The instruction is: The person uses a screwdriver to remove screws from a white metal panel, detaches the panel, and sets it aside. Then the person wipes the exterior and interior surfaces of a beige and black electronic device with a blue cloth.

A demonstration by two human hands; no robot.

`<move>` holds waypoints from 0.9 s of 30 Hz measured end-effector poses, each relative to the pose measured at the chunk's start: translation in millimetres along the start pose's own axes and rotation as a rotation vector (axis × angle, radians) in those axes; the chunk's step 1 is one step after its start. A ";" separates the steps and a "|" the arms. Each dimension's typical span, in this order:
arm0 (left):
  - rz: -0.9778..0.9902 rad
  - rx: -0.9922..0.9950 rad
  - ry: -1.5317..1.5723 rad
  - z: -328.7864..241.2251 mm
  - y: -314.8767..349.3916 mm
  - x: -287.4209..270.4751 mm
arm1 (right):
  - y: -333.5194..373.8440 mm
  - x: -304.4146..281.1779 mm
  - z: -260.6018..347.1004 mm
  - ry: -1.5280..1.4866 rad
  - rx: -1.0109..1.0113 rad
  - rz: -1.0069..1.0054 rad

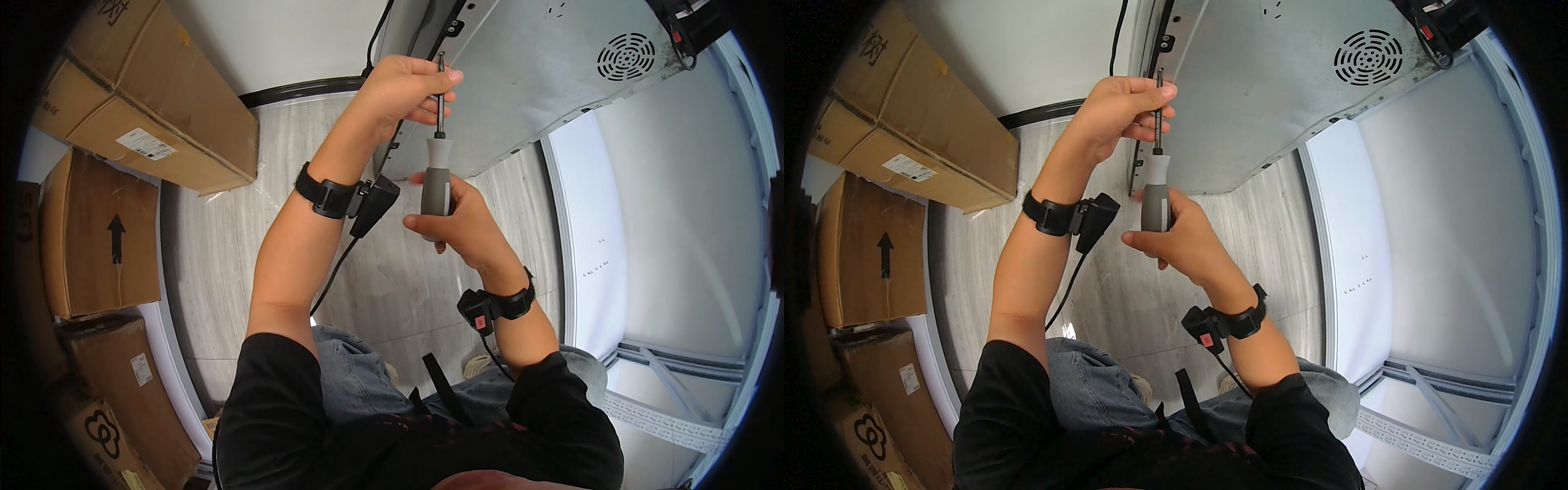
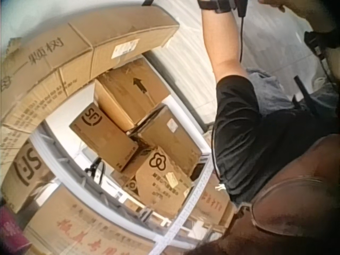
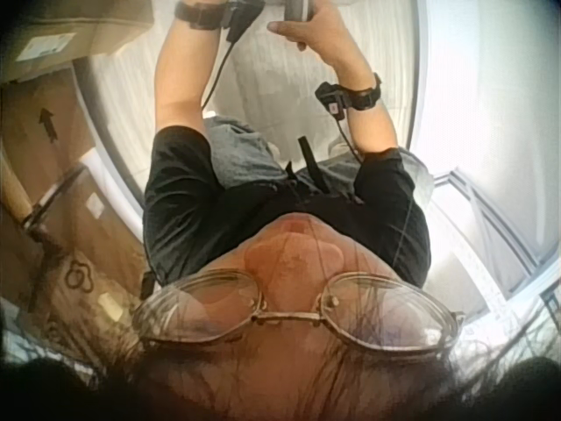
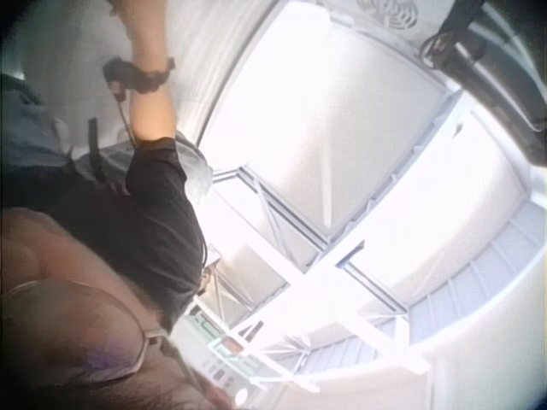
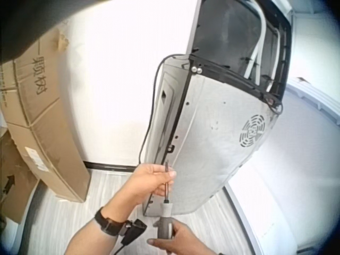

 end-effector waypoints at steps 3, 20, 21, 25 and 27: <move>-0.004 0.025 -0.032 0.9 -0.8 0.4 | -1.3 0.9 -2.3 -0.048 0.014 0.020; 0.001 0.029 -0.010 5.3 -7.2 -3.4 | 5.0 -5.4 -4.4 -0.370 -0.144 0.095; 0.001 0.024 0.004 5.6 -6.9 -2.6 | 6.8 -7.5 -5.3 -0.396 -0.146 0.107; 0.009 0.009 0.055 2.3 -3.6 1.0 | 7.7 -12.7 -12.3 -0.358 -0.163 0.067; 0.003 0.002 0.050 0.9 -3.3 2.0 | 5.5 -14.8 -17.9 -0.282 -0.152 0.032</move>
Point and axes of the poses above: each hand's wrist, its own y-axis away from the middle knuckle, its own x-axis out of the palm, z = x × y, the point moved 5 cm from there along -y, towards the middle knuckle, and after that the axes turned 6 degrees about z, right-handed, at the moved point
